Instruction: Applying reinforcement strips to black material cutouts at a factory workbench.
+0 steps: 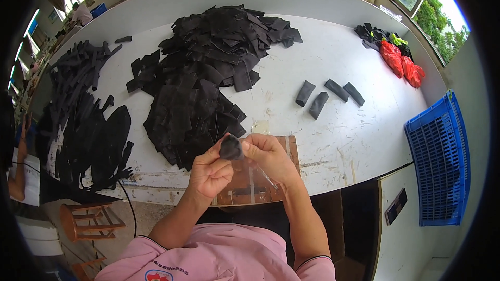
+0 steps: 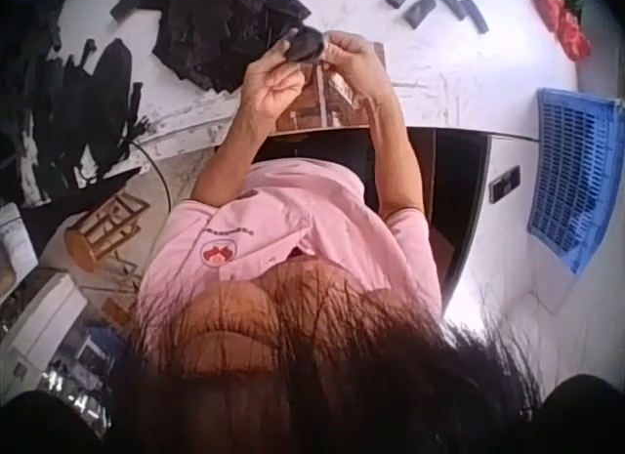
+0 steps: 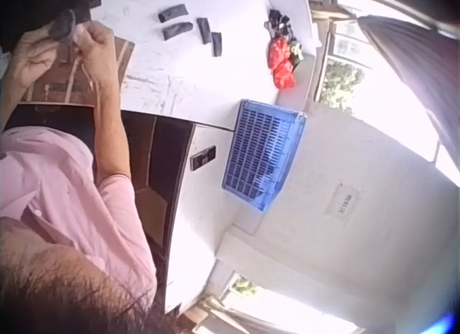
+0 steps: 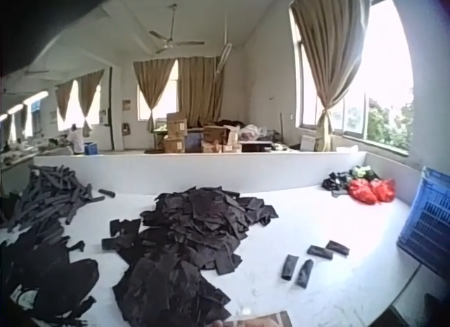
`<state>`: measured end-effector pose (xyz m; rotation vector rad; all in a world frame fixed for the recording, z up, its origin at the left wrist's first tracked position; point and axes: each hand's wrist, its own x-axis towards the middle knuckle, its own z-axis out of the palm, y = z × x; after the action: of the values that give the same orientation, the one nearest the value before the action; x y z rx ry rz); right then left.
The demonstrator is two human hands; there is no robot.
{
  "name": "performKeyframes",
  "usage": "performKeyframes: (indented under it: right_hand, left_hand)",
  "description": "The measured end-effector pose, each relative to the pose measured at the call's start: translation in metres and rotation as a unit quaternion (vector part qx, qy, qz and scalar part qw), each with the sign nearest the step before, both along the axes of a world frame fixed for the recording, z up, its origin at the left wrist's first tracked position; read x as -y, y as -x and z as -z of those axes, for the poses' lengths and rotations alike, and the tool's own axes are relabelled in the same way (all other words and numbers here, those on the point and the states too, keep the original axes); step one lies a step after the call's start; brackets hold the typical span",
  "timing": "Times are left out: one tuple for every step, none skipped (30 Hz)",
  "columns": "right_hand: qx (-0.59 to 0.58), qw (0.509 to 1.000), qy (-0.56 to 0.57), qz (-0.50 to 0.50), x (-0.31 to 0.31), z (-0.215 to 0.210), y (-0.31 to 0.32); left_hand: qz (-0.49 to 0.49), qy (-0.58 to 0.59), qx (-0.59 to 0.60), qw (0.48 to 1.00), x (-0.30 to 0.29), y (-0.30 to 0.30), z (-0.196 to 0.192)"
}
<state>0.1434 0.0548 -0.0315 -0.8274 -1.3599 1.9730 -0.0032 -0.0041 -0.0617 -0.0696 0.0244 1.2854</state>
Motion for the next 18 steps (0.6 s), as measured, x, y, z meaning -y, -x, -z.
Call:
performKeyframes:
  right_hand:
    - [-0.002, 1.0, 0.001, 0.003, 0.003, 0.011, -0.003]
    - [-0.03, 0.999, 0.029, 0.018, 0.005, 0.021, -0.006]
    - [-0.058, 0.996, 0.058, 0.03, 0.006, 0.026, -0.007]
    - [-0.078, 0.995, 0.064, 0.025, 0.006, 0.026, -0.008]
    - [-0.078, 0.994, 0.065, 0.028, 0.005, 0.026, -0.008]
    - [-0.048, 0.998, 0.013, 0.038, 0.003, 0.024, -0.008]
    - [-0.018, 0.998, -0.04, 0.05, 0.002, 0.021, -0.009]
    - [-0.017, 0.998, -0.043, 0.052, 0.002, 0.017, -0.011]
    - [0.029, 0.993, -0.081, 0.081, 0.004, 0.012, -0.011]
    - [0.075, 0.984, -0.119, 0.11, 0.005, 0.007, -0.012]
    - [0.076, 0.984, -0.121, 0.109, 0.009, -0.002, -0.012]
    - [0.093, 0.948, -0.273, 0.134, 0.012, -0.013, -0.011]
    - [0.105, 0.89, -0.417, 0.151, 0.016, -0.024, -0.009]
    - [0.231, 0.816, -0.512, 0.135, 0.02, -0.039, -0.002]
    - [0.237, 0.816, -0.508, 0.137, 0.023, -0.045, -0.001]
    - [0.332, 0.738, -0.578, 0.103, 0.024, -0.05, -0.002]
    - [0.419, 0.646, -0.635, 0.064, 0.025, -0.051, -0.002]
    - [0.392, 0.671, -0.626, 0.068, 0.022, -0.042, -0.001]
  left_hand:
    - [-0.003, -0.04, -0.076, 0.996, 0.002, -0.001, 0.004]
    - [0.012, -0.062, -0.144, 0.988, 0.005, -0.001, 0.003]
    - [0.011, -0.06, -0.146, 0.987, 0.006, -0.003, -0.006]
    - [-0.034, -0.041, -0.367, 0.929, 0.006, -0.005, -0.018]
    - [-0.078, -0.021, -0.568, 0.819, 0.006, -0.006, -0.024]
    - [-0.185, -0.096, -0.673, 0.71, 0.005, -0.005, -0.024]
    - [-0.185, -0.099, -0.673, 0.71, 0.003, -0.003, -0.027]
    - [-0.199, -0.18, -0.68, 0.682, -0.003, 0.001, -0.034]
    - [-0.215, -0.256, -0.684, 0.648, -0.006, 0.004, -0.041]
    - [-0.202, -0.274, -0.673, 0.657, -0.008, 0.006, -0.044]
    - [-0.204, -0.274, -0.672, 0.657, -0.006, 0.004, -0.046]
    - [-0.204, -0.244, -0.609, 0.727, -0.005, 0.0, -0.046]
    - [-0.206, -0.206, -0.542, 0.789, -0.001, -0.001, -0.046]
    - [-0.209, -0.201, -0.543, 0.788, 0.002, 0.0, -0.047]
    - [-0.249, -0.17, -0.491, 0.817, 0.005, -0.003, -0.05]
    - [-0.288, -0.136, -0.438, 0.841, 0.008, -0.006, -0.05]
    - [-0.282, -0.133, -0.436, 0.844, 0.01, -0.004, -0.045]
    - [-0.263, -0.154, -0.486, 0.819, 0.011, 0.002, -0.038]
